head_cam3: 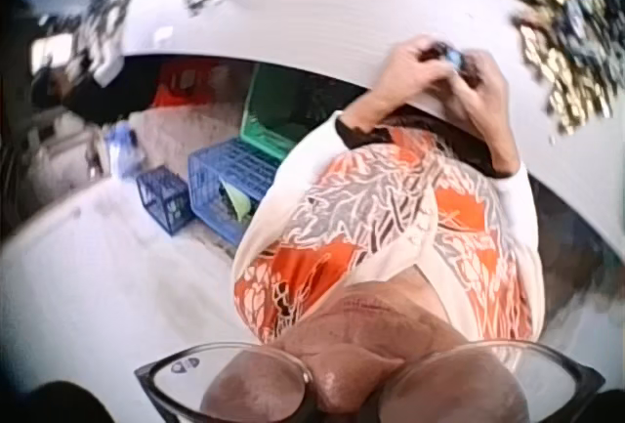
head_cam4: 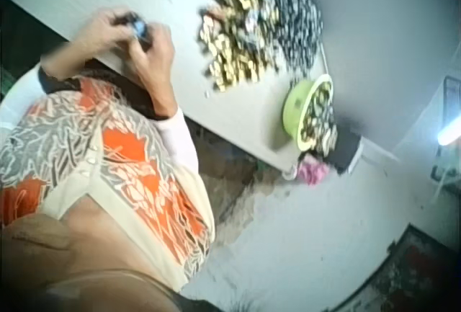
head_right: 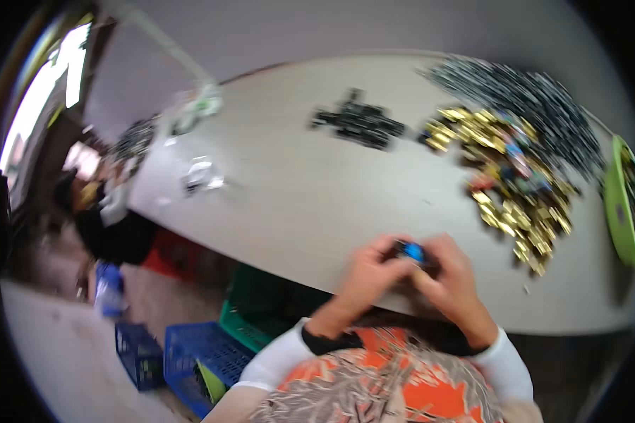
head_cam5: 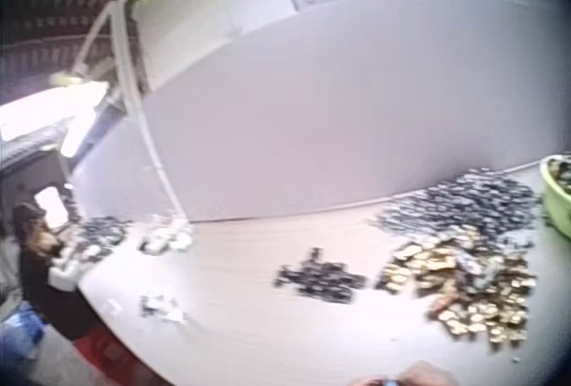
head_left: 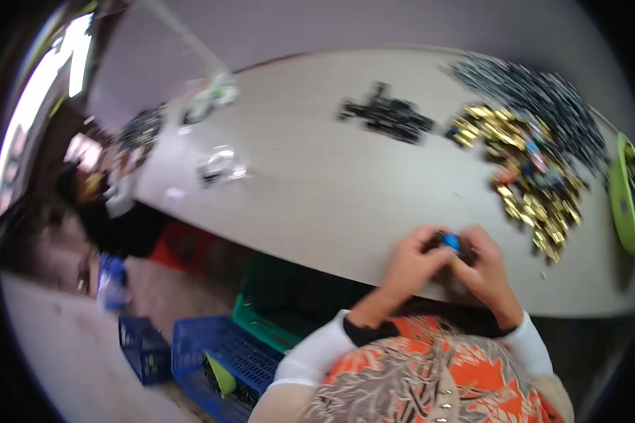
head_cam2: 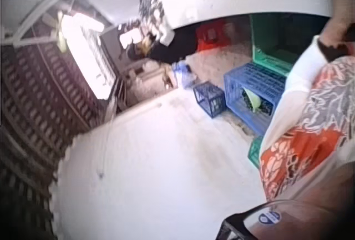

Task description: The person assembles small toy cars by hand at a workbench. They pick up black chassis and gold or colored car bodies, fit them together, and place the completed units on the table. The process is repeated for multiple units throughout the clip.

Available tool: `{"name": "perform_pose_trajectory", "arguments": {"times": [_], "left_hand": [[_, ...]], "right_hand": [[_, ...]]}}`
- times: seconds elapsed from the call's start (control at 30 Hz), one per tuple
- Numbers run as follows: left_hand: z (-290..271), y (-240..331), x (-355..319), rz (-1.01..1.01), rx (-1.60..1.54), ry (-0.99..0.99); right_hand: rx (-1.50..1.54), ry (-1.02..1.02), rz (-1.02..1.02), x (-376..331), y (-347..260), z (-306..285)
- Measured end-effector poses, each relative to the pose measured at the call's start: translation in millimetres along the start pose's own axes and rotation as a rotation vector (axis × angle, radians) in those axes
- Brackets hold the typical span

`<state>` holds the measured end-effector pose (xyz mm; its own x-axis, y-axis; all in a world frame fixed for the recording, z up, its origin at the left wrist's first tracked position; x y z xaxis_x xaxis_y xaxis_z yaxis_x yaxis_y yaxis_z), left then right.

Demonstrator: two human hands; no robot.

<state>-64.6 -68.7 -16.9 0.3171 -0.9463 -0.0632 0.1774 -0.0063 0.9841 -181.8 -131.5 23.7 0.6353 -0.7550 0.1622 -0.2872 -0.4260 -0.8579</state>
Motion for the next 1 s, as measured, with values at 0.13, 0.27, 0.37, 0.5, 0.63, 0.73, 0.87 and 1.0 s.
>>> {"name": "perform_pose_trajectory", "arguments": {"times": [0.13, 0.27, 0.37, 0.5, 0.63, 0.73, 0.87, 1.0], "left_hand": [[-4, -7, 0, 0.093, -0.002, 0.024], [-8, -11, 3, 0.067, -0.268, -0.053], [4, -9, 5, -0.056, -0.514, -0.186], [11, 9, 0, -0.110, -0.717, -0.174], [13, 24, -7, -0.106, -0.708, -0.168], [19, 26, -6, -0.114, -0.699, -0.189], [22, 26, -7, -0.085, -0.647, -0.199], [22, 27, -10, -0.048, -0.596, -0.186]], "right_hand": [[0.138, -0.037, 0.182, -4, 12, 7], [0.532, -0.007, 0.305, -7, 14, -8], [0.617, 0.046, 0.360, -4, 11, -18], [0.701, 0.006, 0.257, -3, 2, -28], [0.785, -0.015, 0.139, -7, -19, -37], [0.684, 0.004, 0.088, -12, -26, -39], [0.616, 0.028, 0.062, -17, -20, -38], [0.561, 0.055, 0.055, -20, -24, -35]]}}
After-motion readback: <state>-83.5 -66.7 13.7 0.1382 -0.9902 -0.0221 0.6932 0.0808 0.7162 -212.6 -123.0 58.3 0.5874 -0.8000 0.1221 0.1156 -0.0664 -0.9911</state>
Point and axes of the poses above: each hand's wrist, its own x-axis towards the middle knuckle, its own z-axis out of the palm, y = z × x, the point moved 7 cm from there along x, towards the middle knuckle, and after that the axes turned 7 degrees about z, right-handed, at the moved point
